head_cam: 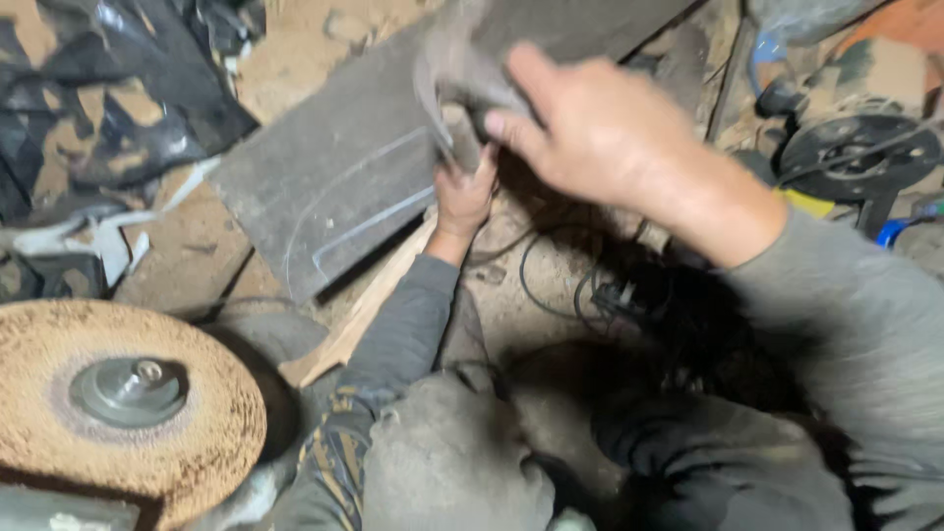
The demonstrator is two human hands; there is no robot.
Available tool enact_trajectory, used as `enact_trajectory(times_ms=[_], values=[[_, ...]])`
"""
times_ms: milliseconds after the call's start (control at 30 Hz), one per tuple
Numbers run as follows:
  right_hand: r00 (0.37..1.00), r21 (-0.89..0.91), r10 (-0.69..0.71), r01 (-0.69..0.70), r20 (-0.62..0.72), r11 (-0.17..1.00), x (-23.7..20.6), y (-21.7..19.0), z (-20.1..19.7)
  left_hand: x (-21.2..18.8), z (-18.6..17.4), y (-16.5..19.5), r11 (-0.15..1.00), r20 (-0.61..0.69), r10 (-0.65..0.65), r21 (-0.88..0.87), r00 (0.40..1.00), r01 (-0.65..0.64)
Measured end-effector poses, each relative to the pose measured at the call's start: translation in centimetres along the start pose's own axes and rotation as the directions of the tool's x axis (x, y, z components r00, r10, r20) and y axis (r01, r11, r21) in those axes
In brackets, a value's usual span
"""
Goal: The person sits on the workshop floor fitting a curved wooden handle onto a machete blade. They hold the blade in the wooden piece to check the fit, then use a hammer and a punch to shape and deepen the groove in the wood, repeatedly test the blade in the groove, tap the blade with a wooden mallet, and finally set the assembled knife and wood on the work surface.
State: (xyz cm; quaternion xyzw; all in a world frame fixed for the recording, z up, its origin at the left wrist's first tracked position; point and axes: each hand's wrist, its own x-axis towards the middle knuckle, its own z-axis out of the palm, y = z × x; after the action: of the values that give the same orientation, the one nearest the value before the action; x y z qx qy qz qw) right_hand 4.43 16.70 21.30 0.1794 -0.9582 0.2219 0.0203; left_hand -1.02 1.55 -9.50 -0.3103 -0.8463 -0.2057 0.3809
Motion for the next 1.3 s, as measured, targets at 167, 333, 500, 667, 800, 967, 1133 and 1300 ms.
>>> enact_trajectory(times_ms=[167, 333, 500, 667, 800, 967, 1133, 1300], values=[[0.993, 0.043, -0.080, 0.084, -0.087, 0.996, -0.4, 0.4, 0.5, 0.3, 0.9, 0.8, 0.418, 0.149, -0.468, -0.831, 0.871, 0.366], [0.999, -0.055, 0.039, -0.038, 0.018, 0.998, -0.2, -0.5, 0.1, 0.9, 0.6, 0.9, 0.385, 0.173, -0.520, -0.827, 0.837, 0.410], [1.000, -0.027, 0.006, -0.005, 0.018, 1.000, -0.3, -0.5, -0.2, 0.4, 0.3, 0.4, 0.312, 0.350, -0.604, -0.723, 0.716, 0.616], [0.999, -0.049, 0.031, -0.032, -0.021, 0.998, -0.1, 0.5, 0.2, 0.9, 0.3, 0.6, 0.319, 0.326, -0.634, -0.716, 0.701, 0.621], [0.983, 0.063, -0.072, 0.084, -0.167, 0.994, -0.1, 1.0, 0.3, 1.1, -0.5, 1.3, 0.118, 0.449, -0.663, -0.727, 0.599, 0.676], [0.996, -0.049, 0.074, -0.072, 0.040, 0.996, 0.3, 1.0, -0.1, 1.4, -0.5, 1.2, 0.150, 0.440, -0.607, -0.754, 0.662, 0.639], [0.985, 0.145, -0.049, 0.073, -0.166, 0.987, 0.1, 0.1, -0.2, 1.6, -0.2, 0.9, 0.227, 0.263, -0.522, -0.874, 0.811, 0.430], [0.981, -0.076, 0.152, -0.144, 0.120, 0.987, 0.8, 0.6, 0.3, 1.7, 0.0, 0.8, 0.406, 0.238, -0.539, -0.767, 0.808, 0.497]])
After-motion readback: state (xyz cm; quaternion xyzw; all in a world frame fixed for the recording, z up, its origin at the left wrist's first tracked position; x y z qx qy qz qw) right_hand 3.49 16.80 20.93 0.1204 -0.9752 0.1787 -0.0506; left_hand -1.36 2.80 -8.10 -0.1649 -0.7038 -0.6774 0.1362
